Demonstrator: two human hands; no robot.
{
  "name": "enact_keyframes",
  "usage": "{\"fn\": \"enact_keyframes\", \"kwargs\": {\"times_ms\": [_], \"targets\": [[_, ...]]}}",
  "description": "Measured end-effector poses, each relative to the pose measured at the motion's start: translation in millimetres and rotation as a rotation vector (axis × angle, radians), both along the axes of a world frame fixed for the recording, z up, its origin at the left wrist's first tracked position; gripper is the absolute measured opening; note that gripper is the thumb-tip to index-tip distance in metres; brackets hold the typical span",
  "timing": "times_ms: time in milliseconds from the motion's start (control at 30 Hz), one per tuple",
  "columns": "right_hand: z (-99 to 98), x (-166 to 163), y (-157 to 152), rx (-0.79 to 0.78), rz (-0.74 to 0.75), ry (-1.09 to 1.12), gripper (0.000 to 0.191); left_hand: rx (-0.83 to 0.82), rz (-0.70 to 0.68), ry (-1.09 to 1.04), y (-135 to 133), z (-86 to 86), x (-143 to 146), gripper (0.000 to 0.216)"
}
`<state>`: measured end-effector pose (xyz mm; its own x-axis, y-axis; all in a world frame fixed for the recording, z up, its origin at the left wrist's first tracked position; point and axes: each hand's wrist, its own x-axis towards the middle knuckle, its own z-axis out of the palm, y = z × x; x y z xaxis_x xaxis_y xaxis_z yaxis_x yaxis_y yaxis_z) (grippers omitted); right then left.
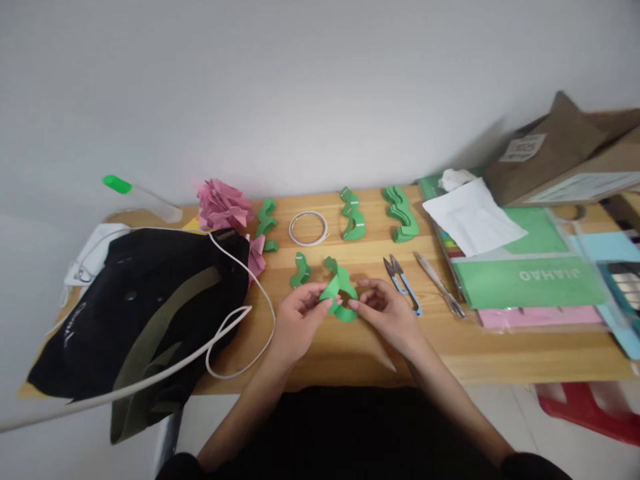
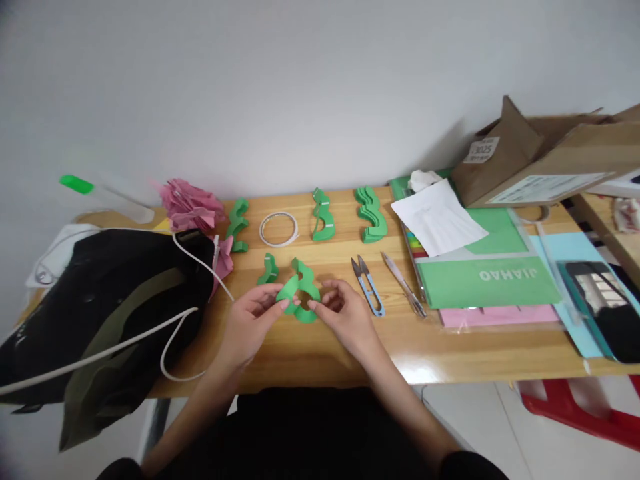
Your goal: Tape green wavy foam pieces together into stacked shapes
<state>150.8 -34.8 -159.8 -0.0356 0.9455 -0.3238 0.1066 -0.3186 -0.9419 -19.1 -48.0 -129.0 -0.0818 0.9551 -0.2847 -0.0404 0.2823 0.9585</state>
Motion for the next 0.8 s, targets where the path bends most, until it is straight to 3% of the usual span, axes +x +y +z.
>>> {"fn": "enact_keyframes", "kwargs": {"times_ms": [167,300,533,800], "targets": [[8.6,0.2,3.7,-0.017,0.104,0.127,0.039,-0.029,0.145,-0.034,2.5,2.6,-1.8,0.024],[9.2,2.2,4.9,0.015,0.088,0.113,0.042,-0.017,0.226,-0.059,7.2,3.5,-5.2,0.025],[1.4,8.3,3.2,-0.008,0.039,0.203,0.033,-0.032,0.254,-0.115,12.7,8.7,-13.8,0.035],[22.0,10.5,-0.2,0.029,0.035,0.33,0.025,-0.082,0.187,-0.224,15.3,12.8,-13.1,0.045]]}}
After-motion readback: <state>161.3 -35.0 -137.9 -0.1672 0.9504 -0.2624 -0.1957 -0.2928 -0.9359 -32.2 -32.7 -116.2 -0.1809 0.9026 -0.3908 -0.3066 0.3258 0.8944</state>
